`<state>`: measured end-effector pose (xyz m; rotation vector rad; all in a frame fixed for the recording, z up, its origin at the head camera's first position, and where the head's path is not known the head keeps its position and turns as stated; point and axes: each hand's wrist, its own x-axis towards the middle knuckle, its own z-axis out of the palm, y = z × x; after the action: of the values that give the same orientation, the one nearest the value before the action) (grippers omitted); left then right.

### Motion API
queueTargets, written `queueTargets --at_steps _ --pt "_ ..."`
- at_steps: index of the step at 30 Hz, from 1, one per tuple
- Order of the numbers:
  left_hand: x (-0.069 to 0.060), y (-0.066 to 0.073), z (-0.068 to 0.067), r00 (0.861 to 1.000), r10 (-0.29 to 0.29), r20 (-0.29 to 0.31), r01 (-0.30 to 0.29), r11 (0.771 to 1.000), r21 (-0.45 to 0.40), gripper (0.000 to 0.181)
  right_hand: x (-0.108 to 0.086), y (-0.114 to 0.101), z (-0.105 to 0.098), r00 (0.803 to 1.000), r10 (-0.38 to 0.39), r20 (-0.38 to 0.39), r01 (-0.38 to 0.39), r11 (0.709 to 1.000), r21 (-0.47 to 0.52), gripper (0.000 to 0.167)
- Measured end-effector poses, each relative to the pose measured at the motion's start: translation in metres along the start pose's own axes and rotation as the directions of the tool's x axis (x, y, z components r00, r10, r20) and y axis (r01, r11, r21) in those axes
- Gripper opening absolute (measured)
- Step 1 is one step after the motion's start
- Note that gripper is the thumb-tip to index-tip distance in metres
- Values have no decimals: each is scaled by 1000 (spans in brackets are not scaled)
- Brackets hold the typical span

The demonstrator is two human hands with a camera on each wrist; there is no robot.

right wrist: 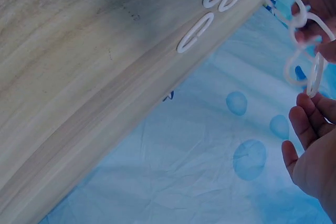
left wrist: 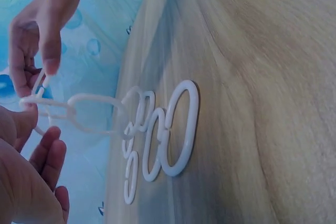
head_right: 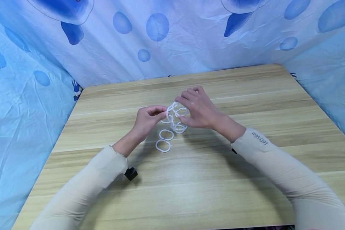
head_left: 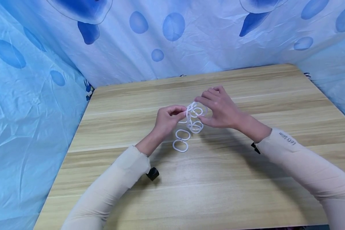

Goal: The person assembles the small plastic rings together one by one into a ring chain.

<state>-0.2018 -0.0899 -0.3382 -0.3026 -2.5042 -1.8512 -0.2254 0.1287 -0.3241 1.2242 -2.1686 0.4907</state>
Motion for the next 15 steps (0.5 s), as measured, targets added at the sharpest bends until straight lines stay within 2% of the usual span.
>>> queueTargets --at_steps 6,15 --pt "0 -3 -2 999 -50 -6 50 999 -18 19 0 1 0 1000 22 2 -22 999 35 41" --pt "0 -4 -2 999 -50 -22 50 999 5 19 -3 3 1 993 83 79 -85 996 24 40"
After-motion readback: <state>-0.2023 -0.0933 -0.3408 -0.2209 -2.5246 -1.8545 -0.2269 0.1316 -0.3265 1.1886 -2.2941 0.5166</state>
